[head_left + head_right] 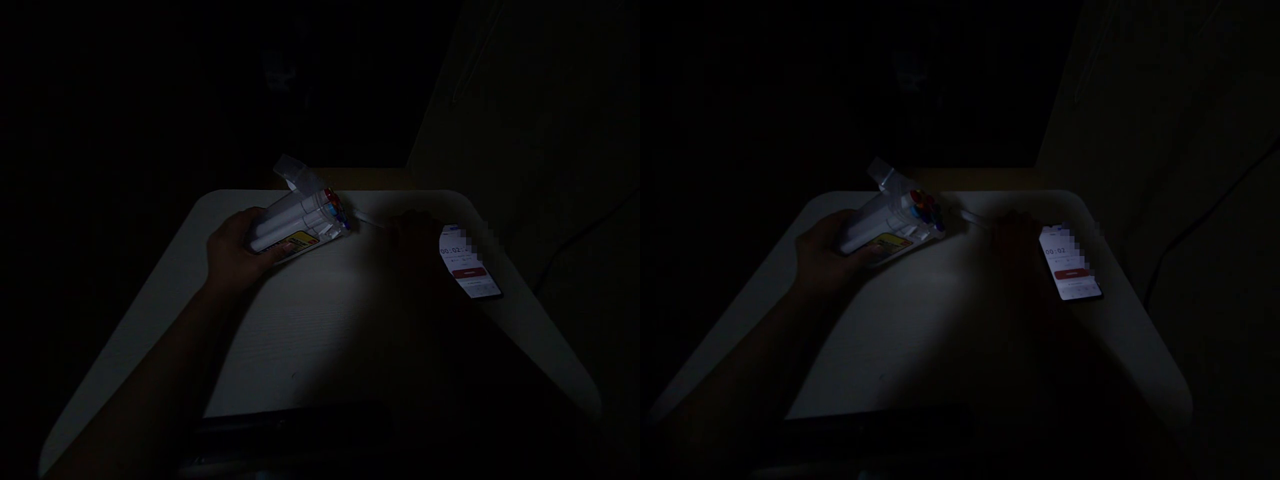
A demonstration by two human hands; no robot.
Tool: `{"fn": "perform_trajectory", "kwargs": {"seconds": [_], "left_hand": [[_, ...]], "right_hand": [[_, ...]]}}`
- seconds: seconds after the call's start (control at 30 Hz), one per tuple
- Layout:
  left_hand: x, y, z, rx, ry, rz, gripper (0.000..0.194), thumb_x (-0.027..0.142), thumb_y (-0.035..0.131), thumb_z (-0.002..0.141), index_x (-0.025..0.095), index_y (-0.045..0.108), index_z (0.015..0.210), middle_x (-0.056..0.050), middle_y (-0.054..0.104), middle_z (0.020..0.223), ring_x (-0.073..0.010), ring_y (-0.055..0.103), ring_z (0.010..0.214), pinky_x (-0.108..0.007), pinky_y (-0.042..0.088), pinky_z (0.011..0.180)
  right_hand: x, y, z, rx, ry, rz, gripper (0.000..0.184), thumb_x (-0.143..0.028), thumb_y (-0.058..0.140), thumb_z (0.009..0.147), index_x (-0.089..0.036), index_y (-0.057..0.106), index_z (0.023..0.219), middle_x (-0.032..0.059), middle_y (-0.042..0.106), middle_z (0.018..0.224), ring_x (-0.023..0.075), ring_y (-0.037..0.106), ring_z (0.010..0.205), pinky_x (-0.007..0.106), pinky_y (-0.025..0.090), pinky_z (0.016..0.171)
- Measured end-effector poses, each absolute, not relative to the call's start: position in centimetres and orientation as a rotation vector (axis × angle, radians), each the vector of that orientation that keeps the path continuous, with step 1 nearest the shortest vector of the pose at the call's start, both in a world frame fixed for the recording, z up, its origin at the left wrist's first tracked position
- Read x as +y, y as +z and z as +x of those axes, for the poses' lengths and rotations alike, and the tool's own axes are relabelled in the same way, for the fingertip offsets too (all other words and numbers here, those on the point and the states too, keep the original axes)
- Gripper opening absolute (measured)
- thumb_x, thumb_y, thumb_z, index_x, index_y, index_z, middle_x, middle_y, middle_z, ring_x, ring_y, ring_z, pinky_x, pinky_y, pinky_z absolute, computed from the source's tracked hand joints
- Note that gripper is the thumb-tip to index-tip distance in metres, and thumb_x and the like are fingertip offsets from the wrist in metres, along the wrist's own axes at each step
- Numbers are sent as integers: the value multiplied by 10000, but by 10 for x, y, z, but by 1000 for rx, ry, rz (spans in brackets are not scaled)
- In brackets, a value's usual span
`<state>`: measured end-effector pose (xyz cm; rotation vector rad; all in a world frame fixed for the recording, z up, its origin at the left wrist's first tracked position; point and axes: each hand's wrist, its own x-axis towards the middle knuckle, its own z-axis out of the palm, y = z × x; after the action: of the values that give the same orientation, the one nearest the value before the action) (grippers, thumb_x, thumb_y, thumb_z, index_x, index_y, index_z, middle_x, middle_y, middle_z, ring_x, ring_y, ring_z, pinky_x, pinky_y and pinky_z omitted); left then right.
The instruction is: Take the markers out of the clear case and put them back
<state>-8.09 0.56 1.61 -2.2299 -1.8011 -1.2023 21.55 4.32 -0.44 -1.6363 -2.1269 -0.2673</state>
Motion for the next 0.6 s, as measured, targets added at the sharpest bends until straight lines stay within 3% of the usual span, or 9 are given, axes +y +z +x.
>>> {"fn": "perform_trajectory", "kwargs": {"seconds": [0.13,0.27,0.37,0.5,0.6], "left_hand": [[5,18,-79,-1790,-1146,-2237,690,617,649,605,179,536,1125,-54,614,1023,-230,583,889,-342,478,769],[4,20,-77,-1745,-1133,-2263,720,634,642,600,176,522,1143,-66,603,1076,-231,581,903,-340,479,773],[2,21,-76,-1729,-1115,-2283,713,626,648,601,184,519,1146,-59,607,1072,-234,579,916,-341,478,784],[0,22,-75,-1688,-1135,-2286,681,606,638,630,177,515,1144,-60,610,1050,-230,582,917,-338,483,789],[-1,20,-76,-1606,-1115,-2309,686,597,651,620,179,511,1144,-67,610,1043,-229,588,914,-342,486,800]], "right_hand": [[40,-13,213,-2023,-364,-1725,225,-277,450,806,-189,645,875,151,594,919,371,486,999,652,331,779],[34,-9,214,-2048,-421,-1796,267,-217,433,789,-122,658,896,216,591,946,416,501,973,682,308,748],[31,-1,214,-2047,-369,-1848,304,-264,456,782,-105,650,954,231,584,998,422,502,976,677,313,760],[21,18,206,-1946,-352,-1490,416,-263,406,822,-90,525,1181,193,541,1136,305,482,1062,526,378,888],[7,34,191,-1915,-344,-1122,415,-255,365,860,-92,473,1226,163,519,1181,229,454,1118,401,375,965]]}}
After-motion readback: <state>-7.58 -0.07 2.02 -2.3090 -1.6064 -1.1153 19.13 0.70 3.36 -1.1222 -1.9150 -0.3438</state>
